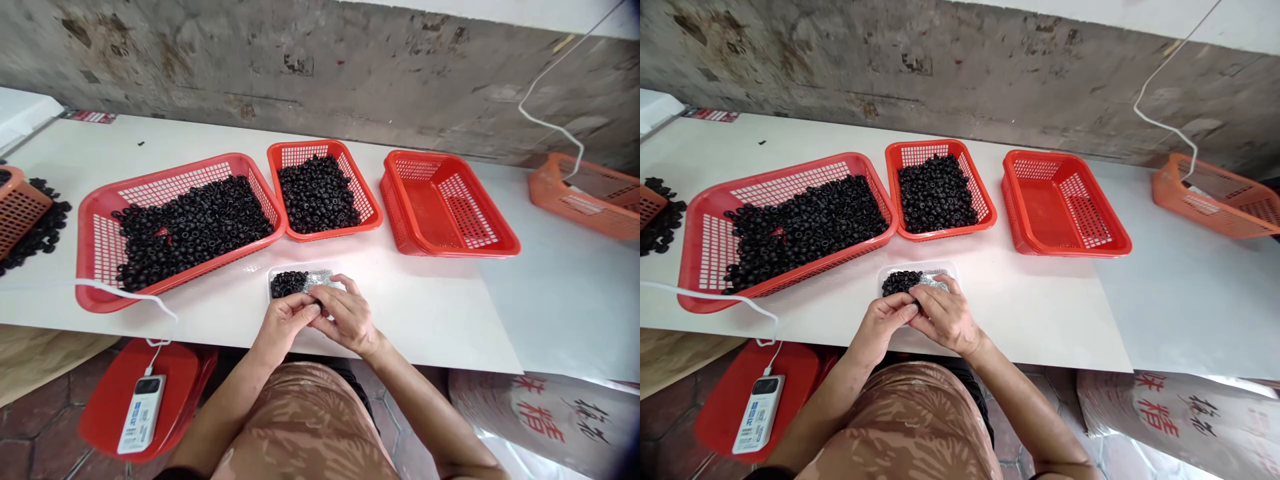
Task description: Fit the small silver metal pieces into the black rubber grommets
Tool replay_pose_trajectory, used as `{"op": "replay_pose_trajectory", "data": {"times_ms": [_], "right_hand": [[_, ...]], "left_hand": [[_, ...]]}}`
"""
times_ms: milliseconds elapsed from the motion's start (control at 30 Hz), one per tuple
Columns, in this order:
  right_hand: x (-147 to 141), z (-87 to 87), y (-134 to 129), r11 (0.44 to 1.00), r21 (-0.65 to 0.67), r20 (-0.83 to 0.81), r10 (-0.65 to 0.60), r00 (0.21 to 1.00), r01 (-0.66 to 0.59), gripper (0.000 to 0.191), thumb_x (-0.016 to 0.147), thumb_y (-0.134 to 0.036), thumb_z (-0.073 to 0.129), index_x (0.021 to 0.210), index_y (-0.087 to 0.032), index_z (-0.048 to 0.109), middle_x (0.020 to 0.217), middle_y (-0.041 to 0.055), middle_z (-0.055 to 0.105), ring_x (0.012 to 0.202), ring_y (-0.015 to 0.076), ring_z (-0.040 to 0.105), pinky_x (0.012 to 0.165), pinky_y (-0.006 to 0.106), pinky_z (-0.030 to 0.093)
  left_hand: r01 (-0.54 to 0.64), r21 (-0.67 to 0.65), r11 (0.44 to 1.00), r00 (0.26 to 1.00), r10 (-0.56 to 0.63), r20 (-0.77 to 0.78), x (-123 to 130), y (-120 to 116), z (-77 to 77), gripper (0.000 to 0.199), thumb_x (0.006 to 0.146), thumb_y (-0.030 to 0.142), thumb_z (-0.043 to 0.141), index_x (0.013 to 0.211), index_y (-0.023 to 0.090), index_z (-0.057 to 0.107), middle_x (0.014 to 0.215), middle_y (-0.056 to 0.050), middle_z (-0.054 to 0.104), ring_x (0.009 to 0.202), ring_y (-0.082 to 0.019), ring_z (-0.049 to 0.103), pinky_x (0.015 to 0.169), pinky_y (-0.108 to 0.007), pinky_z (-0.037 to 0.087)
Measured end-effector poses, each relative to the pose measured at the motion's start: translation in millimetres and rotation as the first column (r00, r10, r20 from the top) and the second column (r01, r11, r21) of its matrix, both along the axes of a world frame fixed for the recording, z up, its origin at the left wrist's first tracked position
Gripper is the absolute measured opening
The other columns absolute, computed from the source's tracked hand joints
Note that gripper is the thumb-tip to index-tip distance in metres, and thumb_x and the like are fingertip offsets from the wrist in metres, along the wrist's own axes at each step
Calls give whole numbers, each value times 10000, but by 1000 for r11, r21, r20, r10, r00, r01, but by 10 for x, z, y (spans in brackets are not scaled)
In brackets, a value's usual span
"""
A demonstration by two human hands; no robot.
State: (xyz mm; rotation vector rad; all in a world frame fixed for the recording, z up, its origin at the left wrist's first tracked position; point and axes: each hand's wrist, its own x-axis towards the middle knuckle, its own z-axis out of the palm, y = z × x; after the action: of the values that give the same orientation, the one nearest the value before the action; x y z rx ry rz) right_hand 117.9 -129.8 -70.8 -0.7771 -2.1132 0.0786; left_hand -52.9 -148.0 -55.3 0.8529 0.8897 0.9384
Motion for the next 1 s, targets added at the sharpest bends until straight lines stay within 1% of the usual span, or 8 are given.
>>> {"op": "replay_pose_trajectory", "data": {"times_ms": [167,267,433,567,700,800,867,1000], "right_hand": [[-17,-6,91,989,124,26,79,997,-82,491,988,-221,619,1435,-64,488,1014,152,777,916,248,763,1004,476,546],[-41,5,113,992,96,-6,79,997,-78,485,987,-213,620,1436,-74,498,1046,155,776,922,241,765,1030,481,519],[-34,8,103,998,-43,-54,-40,998,38,405,1029,-304,569,1410,-169,540,1135,132,770,1003,240,758,997,458,477],[88,102,164,992,38,-104,-116,988,121,431,994,-338,633,1401,-209,573,1126,124,774,994,268,760,952,459,485],[165,371,420,950,96,-293,-257,921,296,425,1020,-401,564,1420,-257,576,1165,104,752,1010,281,738,943,476,515],[134,551,713,894,-30,-249,-439,863,446,459,1002,-430,595,1430,-267,561,1329,105,669,1222,308,642,1070,539,472],[108,580,865,911,-118,-274,-413,868,396,525,990,-456,608,1469,-266,510,1425,106,600,1245,297,622,1040,531,516],[144,403,891,875,-293,-419,-480,771,386,335,1029,-397,533,1302,-237,643,1198,79,702,1060,219,687,944,422,571]], "left_hand": [[-88,39,995,995,89,-32,27,-4,17,242,841,369,751,737,154,710,704,5,628,735,-131,577,724,-231,482],[-82,85,993,994,87,-61,26,10,56,252,863,383,734,758,156,706,722,0,647,744,-136,596,719,-230,491],[-64,215,974,976,107,-192,-25,29,30,311,913,438,683,1061,170,735,973,-65,753,892,-190,680,807,-273,535],[-191,283,940,923,270,-273,-56,26,-76,362,940,447,649,1177,178,695,1071,-98,756,972,-209,697,886,-307,538],[-250,309,918,888,344,-304,-41,22,-153,329,946,422,643,1165,182,694,1082,-102,750,1006,-216,694,870,-311,543],[-257,326,910,874,362,-323,-39,22,-185,310,946,397,645,1169,187,694,1101,-101,749,1034,-217,691,868,-308,546],[-259,330,908,869,368,-330,-47,18,-202,305,947,386,645,1175,190,692,1116,-102,748,1045,-217,689,876,-308,544],[-265,344,901,868,378,-322,-50,-13,-226,291,941,358,658,1181,197,692,1119,-95,747,1045,-207,688,912,-308,535]]}}
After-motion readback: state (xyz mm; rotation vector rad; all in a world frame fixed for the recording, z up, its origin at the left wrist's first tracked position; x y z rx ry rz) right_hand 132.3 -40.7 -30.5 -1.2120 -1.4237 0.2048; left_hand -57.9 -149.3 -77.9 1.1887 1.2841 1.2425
